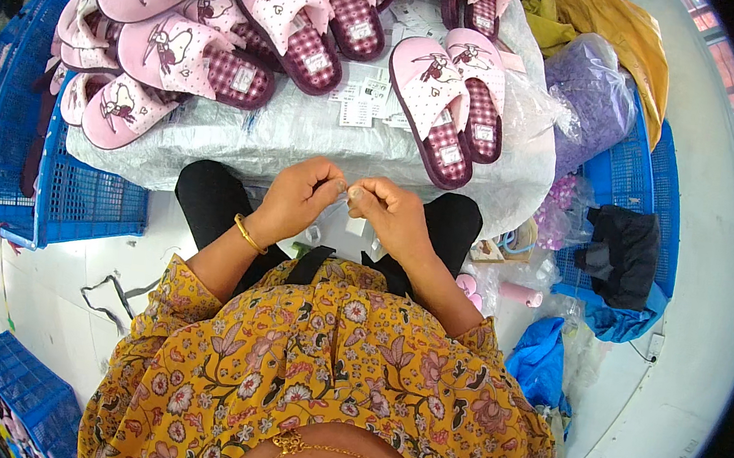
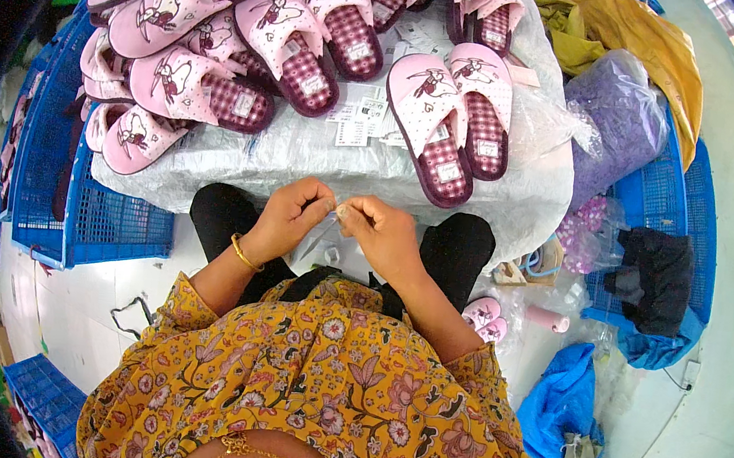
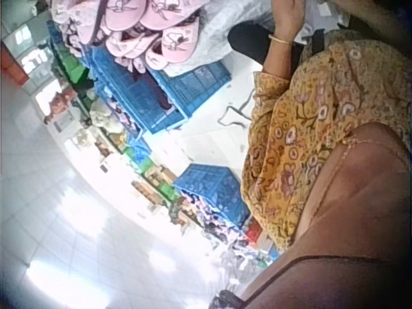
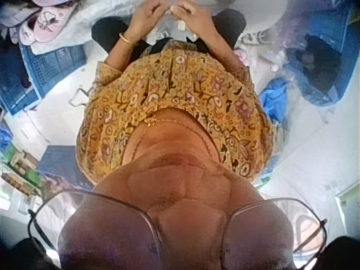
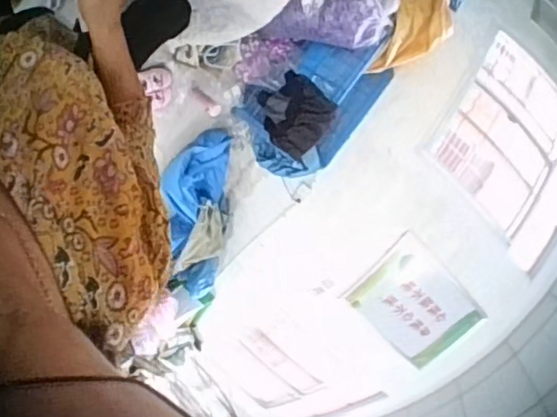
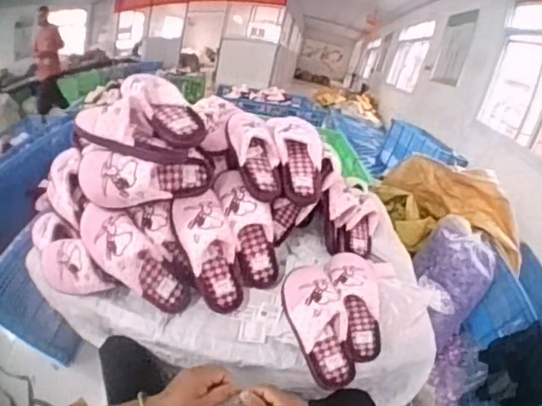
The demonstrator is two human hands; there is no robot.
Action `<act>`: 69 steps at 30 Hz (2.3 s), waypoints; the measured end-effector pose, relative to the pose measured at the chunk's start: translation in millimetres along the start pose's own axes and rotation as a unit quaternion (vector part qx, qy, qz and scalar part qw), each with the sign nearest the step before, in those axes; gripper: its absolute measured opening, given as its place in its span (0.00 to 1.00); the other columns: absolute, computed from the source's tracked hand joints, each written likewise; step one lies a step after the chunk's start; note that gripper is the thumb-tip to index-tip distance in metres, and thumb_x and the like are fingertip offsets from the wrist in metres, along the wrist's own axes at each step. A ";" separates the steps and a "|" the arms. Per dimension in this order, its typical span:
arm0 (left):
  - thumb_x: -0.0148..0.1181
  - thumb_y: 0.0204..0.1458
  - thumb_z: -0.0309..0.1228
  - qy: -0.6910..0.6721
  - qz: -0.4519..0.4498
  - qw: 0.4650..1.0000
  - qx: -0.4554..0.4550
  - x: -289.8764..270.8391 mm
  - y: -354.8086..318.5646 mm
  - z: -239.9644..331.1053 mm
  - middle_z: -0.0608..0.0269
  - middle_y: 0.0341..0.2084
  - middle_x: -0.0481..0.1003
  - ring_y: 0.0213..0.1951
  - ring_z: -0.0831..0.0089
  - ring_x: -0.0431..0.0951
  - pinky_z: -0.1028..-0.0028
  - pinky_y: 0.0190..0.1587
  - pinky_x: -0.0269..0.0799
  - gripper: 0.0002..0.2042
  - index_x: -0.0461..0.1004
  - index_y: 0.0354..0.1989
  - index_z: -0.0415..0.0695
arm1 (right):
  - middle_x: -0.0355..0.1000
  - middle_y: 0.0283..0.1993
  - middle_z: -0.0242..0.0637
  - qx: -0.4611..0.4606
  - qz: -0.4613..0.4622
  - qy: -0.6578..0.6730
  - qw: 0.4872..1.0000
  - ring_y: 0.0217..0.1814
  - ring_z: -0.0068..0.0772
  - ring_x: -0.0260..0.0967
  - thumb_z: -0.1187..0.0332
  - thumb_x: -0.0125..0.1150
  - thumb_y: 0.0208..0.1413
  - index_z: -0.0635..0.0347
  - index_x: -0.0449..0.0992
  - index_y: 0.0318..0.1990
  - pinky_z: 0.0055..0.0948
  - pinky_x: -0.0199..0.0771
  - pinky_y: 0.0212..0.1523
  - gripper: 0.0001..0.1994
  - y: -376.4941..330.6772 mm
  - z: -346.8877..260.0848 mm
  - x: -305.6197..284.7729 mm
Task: The person sits on the floor and repeatedly picks up pairs of pink slippers, attaches paper tags to them, and places them into a pile. The person handles the slippers and tags by hand throughout the clip.
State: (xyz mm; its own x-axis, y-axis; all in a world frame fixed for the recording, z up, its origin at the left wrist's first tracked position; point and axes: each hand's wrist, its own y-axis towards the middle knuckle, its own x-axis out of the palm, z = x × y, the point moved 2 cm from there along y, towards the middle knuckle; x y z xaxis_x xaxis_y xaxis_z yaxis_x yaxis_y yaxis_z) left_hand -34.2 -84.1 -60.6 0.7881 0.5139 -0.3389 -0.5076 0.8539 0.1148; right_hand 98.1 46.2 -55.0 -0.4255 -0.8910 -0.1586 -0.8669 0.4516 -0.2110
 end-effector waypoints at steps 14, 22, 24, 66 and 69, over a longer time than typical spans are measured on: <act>0.59 0.53 0.29 0.193 0.059 0.968 0.150 -24.7 88.0 23.1 0.56 0.31 0.74 0.35 0.58 0.77 0.64 0.39 0.73 0.11 0.76 0.45 0.43 | 0.73 0.35 0.36 -0.266 0.114 -0.165 0.943 0.33 0.25 0.72 0.69 0.65 0.53 0.64 0.76 0.34 0.27 0.71 0.36 0.08 1.5 -3.7 -20.9; 0.59 0.48 0.31 0.477 -0.089 0.862 0.147 -27.2 198.4 -5.7 0.52 0.36 0.76 0.37 0.53 0.78 0.58 0.40 0.73 0.14 0.76 0.44 0.42 | 0.74 0.35 0.34 -0.122 0.029 -0.037 0.991 0.32 0.21 0.71 0.73 0.65 0.54 0.64 0.76 0.36 0.22 0.72 0.37 0.05 -6.9 0.1 -22.4; 0.61 0.46 0.31 0.421 -0.128 0.889 0.124 -32.1 210.5 -3.3 0.52 0.33 0.77 0.36 0.54 0.79 0.59 0.40 0.73 0.13 0.77 0.40 0.42 | 0.74 0.35 0.31 -0.129 0.039 -0.022 0.991 0.33 0.17 0.68 0.75 0.64 0.55 0.65 0.76 0.37 0.20 0.70 0.37 0.05 -8.3 2.8 -27.0; 0.66 0.52 0.31 0.268 -0.122 0.954 0.056 -63.6 219.5 37.2 0.66 0.25 0.74 0.28 0.77 0.71 0.75 0.32 0.68 0.11 0.75 0.37 0.38 | 0.75 0.31 0.30 -0.078 0.078 0.051 0.993 0.32 0.14 0.70 0.73 0.64 0.57 0.65 0.76 0.38 0.20 0.72 0.34 0.06 -9.2 15.1 -29.6; 0.66 0.50 0.37 0.255 -0.032 0.966 0.027 -60.5 212.0 14.7 0.56 0.28 0.77 0.31 0.64 0.76 0.68 0.36 0.71 0.16 0.74 0.39 0.37 | 0.75 0.31 0.29 -0.097 0.078 0.040 0.991 0.32 0.14 0.69 0.73 0.64 0.57 0.65 0.76 0.38 0.19 0.72 0.34 0.06 -7.9 14.7 -29.5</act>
State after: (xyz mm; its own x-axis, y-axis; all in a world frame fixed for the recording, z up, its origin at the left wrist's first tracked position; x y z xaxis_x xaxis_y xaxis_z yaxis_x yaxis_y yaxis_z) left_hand -184.4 67.1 -2.1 0.5367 0.3647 -0.7609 -0.4340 0.8926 0.1217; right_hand 121.3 69.6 -62.9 -0.5716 -0.8150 -0.0956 -0.8188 0.5740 0.0017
